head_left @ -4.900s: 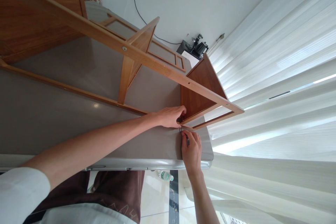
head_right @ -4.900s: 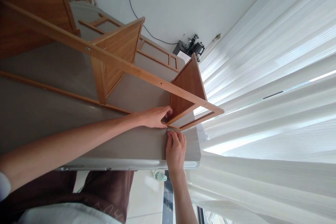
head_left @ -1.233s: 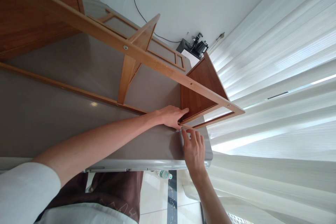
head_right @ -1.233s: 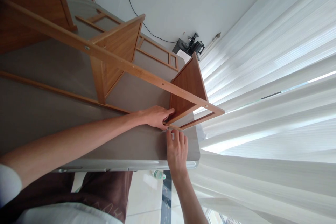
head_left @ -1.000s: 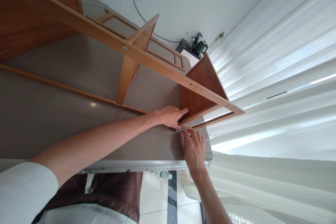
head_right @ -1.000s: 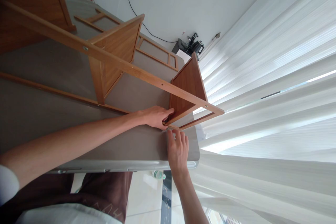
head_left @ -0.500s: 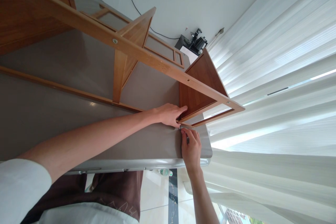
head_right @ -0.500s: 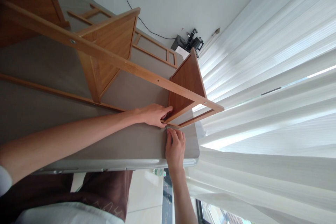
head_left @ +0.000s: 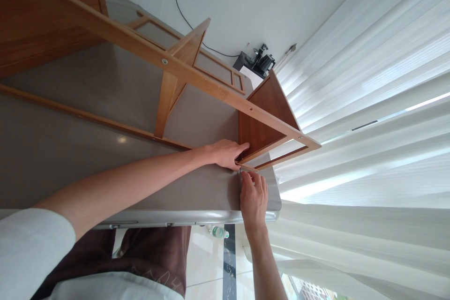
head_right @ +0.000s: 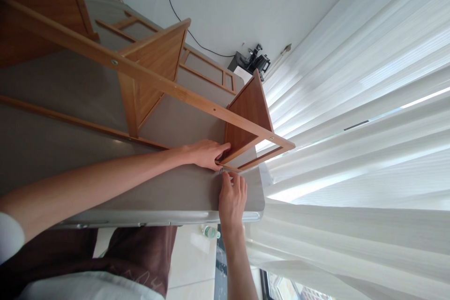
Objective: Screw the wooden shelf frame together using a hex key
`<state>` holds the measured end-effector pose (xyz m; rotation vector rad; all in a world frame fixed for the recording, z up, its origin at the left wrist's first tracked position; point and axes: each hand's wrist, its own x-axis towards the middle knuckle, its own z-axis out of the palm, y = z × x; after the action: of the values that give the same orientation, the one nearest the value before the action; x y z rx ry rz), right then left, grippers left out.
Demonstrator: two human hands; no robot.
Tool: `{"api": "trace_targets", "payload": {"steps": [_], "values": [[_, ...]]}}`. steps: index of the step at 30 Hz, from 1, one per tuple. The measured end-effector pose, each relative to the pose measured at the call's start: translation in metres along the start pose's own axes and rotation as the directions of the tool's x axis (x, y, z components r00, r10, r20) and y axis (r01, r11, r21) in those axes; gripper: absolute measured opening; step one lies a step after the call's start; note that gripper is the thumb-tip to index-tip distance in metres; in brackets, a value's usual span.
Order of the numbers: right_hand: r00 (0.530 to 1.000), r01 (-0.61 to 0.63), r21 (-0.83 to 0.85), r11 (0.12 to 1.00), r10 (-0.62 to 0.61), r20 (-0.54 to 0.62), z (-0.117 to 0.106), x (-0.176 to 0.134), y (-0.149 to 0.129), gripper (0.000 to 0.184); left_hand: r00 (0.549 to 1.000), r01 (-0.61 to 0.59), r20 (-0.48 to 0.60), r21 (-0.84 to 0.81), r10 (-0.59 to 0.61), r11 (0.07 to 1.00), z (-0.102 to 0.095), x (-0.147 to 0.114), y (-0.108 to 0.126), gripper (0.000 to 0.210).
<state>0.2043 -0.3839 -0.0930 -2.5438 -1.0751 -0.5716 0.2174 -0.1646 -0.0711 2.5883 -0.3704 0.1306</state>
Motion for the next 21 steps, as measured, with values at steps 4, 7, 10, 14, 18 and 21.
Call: {"api": "trace_targets", "payload": {"steps": [4,7,10,14,18,21], "values": [[1.000,0.018,0.012,1.000,-0.018,0.008,-0.0001,0.0010,0.0005,0.030,1.000,0.000,-0.004,-0.003,0.000,1.000,-0.0006,-0.0007,-0.0003,0.054],[1.000,0.021,0.047,0.999,-0.021,0.010,0.0006,0.0021,0.0027,0.030,1.000,0.003,0.003,-0.006,-0.003,1.000,-0.0018,-0.0010,0.0000,0.055],[1.000,0.004,0.078,0.997,-0.004,0.001,0.0025,0.0020,0.0050,0.029,1.000,0.008,0.005,-0.007,-0.008,1.000,-0.0026,-0.0011,0.0005,0.057],[0.999,-0.036,0.124,0.992,0.037,-0.009,0.0051,0.0007,0.0075,0.028,1.000,0.005,0.007,-0.008,-0.005,1.000,-0.0028,-0.0011,0.0009,0.057],[0.998,-0.066,0.161,0.985,0.069,-0.013,0.0057,0.0005,0.0084,0.027,1.000,-0.001,0.011,-0.010,0.001,1.000,-0.0027,-0.0010,0.0005,0.057],[0.998,-0.065,0.164,0.984,0.068,-0.015,0.0049,0.0012,0.0077,0.027,1.000,-0.005,0.008,-0.008,0.005,1.000,-0.0027,-0.0011,0.0000,0.055]]}}
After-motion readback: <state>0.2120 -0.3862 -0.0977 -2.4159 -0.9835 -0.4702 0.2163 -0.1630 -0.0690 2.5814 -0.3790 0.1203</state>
